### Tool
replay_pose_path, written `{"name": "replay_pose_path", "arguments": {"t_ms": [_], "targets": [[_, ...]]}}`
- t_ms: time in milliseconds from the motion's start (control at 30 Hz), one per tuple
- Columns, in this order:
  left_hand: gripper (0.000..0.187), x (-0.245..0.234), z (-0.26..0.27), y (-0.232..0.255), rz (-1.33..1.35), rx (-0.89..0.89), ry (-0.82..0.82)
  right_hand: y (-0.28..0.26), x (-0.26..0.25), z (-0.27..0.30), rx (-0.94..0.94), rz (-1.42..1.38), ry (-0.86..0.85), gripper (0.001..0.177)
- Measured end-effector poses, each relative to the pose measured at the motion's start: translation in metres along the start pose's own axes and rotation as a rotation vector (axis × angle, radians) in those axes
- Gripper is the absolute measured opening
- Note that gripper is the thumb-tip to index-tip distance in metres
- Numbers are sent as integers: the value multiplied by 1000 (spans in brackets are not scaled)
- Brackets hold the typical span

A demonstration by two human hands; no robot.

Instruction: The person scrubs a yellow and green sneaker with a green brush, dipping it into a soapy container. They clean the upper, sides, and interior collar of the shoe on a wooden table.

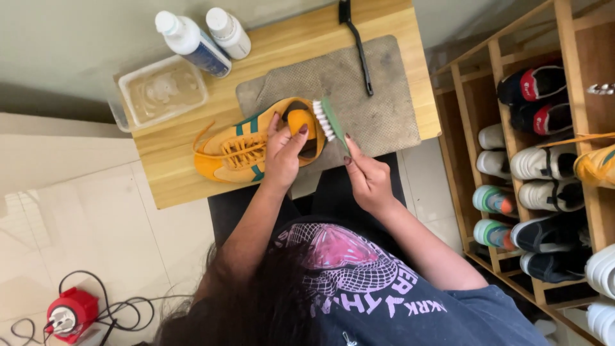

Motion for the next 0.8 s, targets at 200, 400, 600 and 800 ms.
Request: {"name": "replay_pose_path", "arguments": {"t_ms": [200, 400, 600, 800], "targets": [[32, 9, -3, 13, -116, 45, 54, 32, -11, -31, 53, 97, 11, 34], [28, 15, -15, 21, -236, 179, 67, -43, 17, -76, -72, 127, -113, 31], [26, 6, -15, 7, -246, 294, 93, -145, 131, -85, -232, 108, -481, 35], [26, -10, -24, 21, -188, 273, 157, -148, 253, -76, -405, 528, -733, 39]]}}
Point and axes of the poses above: each hand's wrist, its own z-axis away from the middle knuckle, its own x-axis out of the palm, y = z × x, the point moved 5 cm from there along -z, towards the middle knuckle, and after that the axes turned 9 degrees about y, right-handed, at the moved point
